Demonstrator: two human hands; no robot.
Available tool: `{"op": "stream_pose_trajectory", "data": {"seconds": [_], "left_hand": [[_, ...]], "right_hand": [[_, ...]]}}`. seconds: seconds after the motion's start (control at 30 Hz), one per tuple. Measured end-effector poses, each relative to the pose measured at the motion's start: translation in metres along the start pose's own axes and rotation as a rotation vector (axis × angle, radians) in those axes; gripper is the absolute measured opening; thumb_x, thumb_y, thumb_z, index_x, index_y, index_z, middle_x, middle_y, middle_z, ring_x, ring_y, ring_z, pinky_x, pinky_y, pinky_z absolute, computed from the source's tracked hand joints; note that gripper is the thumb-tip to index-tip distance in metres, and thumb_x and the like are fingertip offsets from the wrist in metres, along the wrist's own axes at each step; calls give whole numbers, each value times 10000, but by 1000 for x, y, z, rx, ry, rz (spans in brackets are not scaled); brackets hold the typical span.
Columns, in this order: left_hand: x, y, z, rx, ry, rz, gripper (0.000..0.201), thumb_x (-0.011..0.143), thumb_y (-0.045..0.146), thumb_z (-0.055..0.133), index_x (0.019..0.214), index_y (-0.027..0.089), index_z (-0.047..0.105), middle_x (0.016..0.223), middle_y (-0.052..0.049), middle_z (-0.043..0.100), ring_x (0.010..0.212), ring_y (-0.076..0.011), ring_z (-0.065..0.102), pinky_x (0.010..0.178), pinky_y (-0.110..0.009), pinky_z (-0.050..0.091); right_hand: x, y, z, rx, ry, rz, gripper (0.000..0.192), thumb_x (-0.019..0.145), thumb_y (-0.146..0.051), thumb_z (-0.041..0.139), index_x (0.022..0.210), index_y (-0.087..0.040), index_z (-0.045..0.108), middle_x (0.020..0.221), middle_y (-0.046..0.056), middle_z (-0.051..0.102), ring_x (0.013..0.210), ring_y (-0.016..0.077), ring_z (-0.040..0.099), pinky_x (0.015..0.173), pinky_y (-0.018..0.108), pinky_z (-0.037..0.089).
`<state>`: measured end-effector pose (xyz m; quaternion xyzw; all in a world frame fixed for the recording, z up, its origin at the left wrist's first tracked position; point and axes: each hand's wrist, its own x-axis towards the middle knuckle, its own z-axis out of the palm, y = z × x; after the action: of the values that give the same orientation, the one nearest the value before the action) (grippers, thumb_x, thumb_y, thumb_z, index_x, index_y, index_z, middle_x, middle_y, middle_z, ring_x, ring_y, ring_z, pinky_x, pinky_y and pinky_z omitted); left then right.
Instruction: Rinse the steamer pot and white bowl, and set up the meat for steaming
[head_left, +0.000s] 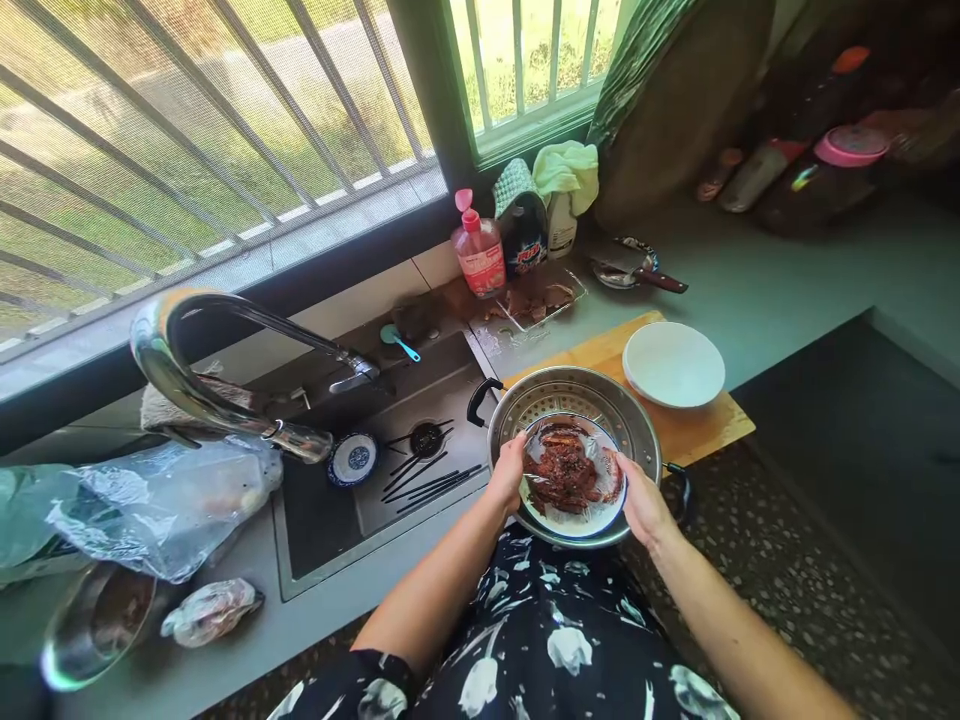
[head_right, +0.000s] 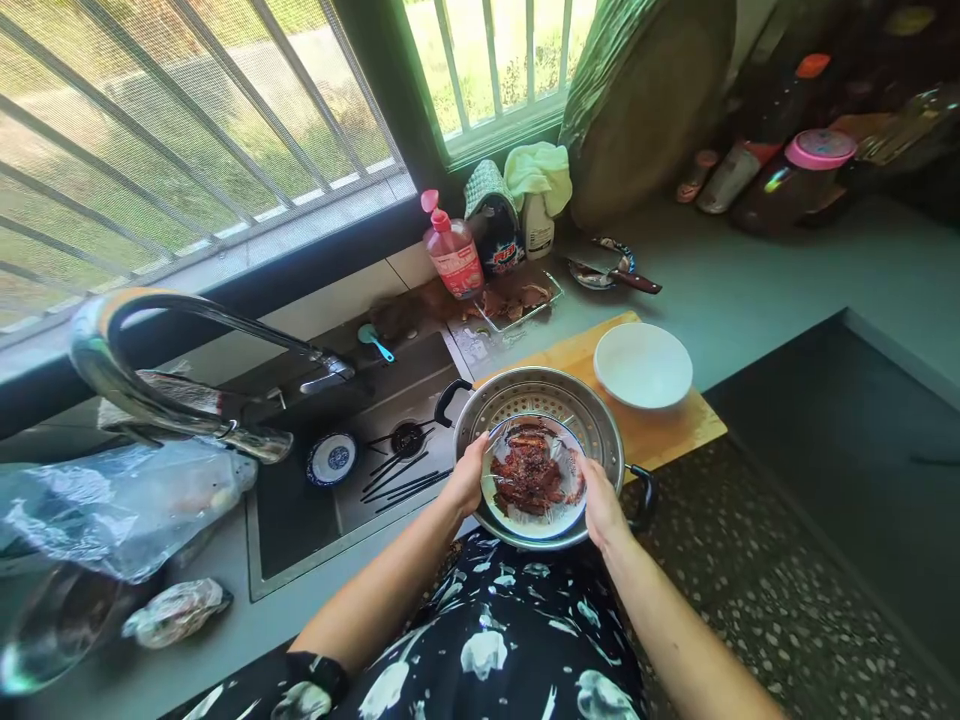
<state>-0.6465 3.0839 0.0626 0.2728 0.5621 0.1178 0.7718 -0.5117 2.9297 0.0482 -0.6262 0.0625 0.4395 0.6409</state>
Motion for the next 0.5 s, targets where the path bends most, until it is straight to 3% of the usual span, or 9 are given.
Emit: {"op": "stream_pose_trajectory", "data": {"seconds": [0.2, 0.37, 0.5], "left_hand": [[1, 8, 1, -75, -91, -160, 504, 822, 563, 515, 983, 106, 655, 820, -116, 707, 797, -239, 675, 800, -404, 534], [-8, 21, 8, -86, -233, -105, 525, 820, 598, 499, 1024, 146, 669, 883, -114, 717, 855, -249, 676, 818, -404, 537], [-7, 33, 16, -103, -251, -97, 500, 844, 570, 478, 1016, 141, 669, 892, -121, 716, 862, -243, 676, 819, -410, 539]], "right_hand": [[2, -6, 4, 108, -56, 123, 342, 773, -472, 616, 988, -215, 689, 1062, 35, 717, 1139, 231, 599, 1016, 408, 470], [8, -22, 7, 183, -107, 89, 322, 817, -439, 572, 1012, -208, 684, 1111, 36, 701, 1176, 203, 574, 1051, 379, 430], [19, -35, 12, 193, -105, 72, 293, 839, -404, 554, 992, -194, 687, 1082, 47, 711, 1162, 197, 584, 1049, 361, 432]]}}
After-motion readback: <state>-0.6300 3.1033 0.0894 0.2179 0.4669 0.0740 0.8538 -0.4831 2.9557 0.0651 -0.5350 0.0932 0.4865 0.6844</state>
